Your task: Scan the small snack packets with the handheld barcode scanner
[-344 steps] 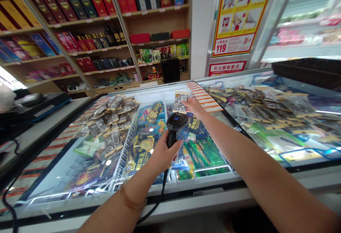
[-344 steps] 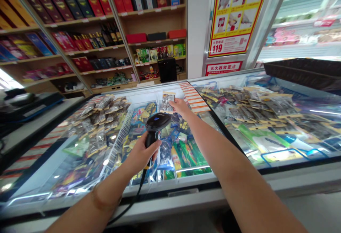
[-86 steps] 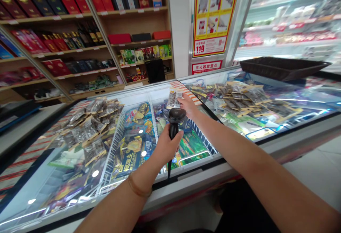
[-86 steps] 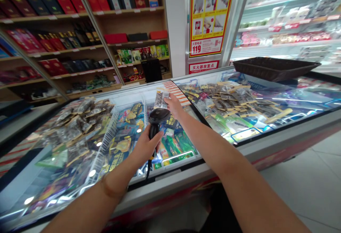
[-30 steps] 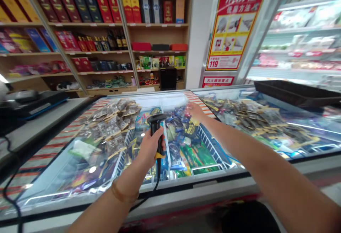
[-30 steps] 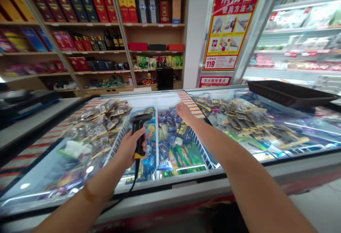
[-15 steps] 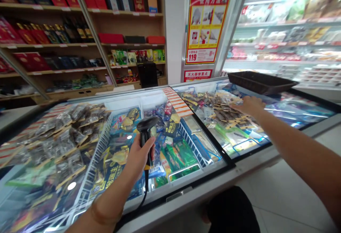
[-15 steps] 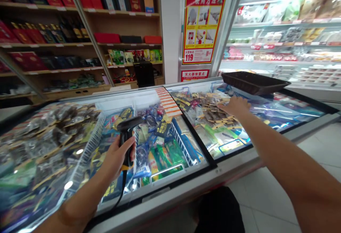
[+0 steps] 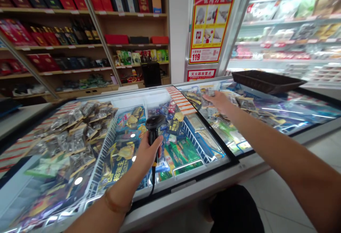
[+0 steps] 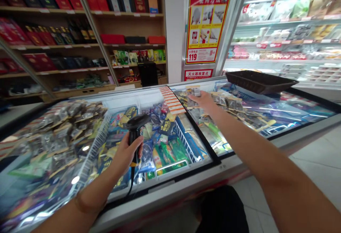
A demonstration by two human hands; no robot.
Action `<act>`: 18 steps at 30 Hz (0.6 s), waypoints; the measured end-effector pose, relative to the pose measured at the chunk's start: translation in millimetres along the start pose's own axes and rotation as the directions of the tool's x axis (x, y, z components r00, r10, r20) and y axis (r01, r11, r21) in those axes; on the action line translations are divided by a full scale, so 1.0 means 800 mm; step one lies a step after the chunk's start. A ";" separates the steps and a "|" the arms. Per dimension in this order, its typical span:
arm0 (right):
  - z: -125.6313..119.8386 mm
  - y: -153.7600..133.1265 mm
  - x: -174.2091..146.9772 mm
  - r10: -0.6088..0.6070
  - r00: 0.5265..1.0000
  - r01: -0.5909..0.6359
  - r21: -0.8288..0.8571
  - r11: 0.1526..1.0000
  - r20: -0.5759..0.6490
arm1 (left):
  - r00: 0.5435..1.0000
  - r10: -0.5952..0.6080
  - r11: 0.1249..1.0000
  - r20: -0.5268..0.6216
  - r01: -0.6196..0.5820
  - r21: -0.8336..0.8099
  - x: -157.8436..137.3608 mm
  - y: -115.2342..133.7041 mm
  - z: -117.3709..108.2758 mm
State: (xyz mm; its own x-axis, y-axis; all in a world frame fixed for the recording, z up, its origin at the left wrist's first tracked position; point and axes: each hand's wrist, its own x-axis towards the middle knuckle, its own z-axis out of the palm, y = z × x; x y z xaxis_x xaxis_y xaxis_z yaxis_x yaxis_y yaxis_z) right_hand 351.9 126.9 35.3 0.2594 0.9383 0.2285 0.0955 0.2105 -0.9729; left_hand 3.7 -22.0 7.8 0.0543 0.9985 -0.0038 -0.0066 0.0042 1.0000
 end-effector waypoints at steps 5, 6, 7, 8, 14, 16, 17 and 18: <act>0.167 0.001 -0.024 0.084 0.949 -0.199 0.371 0.907 0.303 | 1.000 0.001 1.000 -0.023 -0.002 -0.010 0.000 0.000 -0.005; 0.191 0.004 -0.029 0.080 0.938 -0.224 0.412 0.883 0.337 | 1.000 0.002 1.000 -0.025 -0.002 -0.023 0.001 -0.002 -0.007; 0.210 0.007 -0.033 0.076 0.929 -0.243 0.442 0.864 0.362 | 1.000 0.004 0.999 -0.026 -0.005 -0.034 0.002 -0.004 -0.008; 0.225 0.011 -0.036 0.071 0.923 -0.255 0.465 0.848 0.378 | 1.000 0.007 0.999 -0.023 -0.008 -0.038 0.003 -0.007 -0.008; 0.252 0.035 -0.046 0.068 0.918 -0.260 0.465 0.846 0.390 | 1.000 -0.004 1.000 0.023 0.003 0.026 0.005 -0.009 -0.003; 0.249 0.038 -0.046 0.085 0.915 -0.274 0.452 0.849 0.395 | 0.999 -0.019 0.998 0.027 0.017 0.056 0.002 -0.006 0.001; 0.249 0.039 -0.045 0.090 0.914 -0.282 0.458 0.843 0.396 | 0.999 -0.025 0.997 0.031 0.022 0.069 0.001 -0.004 0.002; 0.248 0.039 -0.045 0.093 0.913 -0.288 0.466 0.837 0.398 | 0.999 -0.028 0.997 0.034 0.025 0.079 0.000 -0.002 0.003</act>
State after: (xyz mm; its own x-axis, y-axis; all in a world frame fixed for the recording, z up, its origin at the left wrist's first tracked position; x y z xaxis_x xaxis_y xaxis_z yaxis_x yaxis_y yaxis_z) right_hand 154.7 154.1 -10.2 -0.1364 0.9851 0.1047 -0.4423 0.0339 -0.8962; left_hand 6.3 -22.0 5.9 0.0886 0.9956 -0.0317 0.0741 0.0251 0.9969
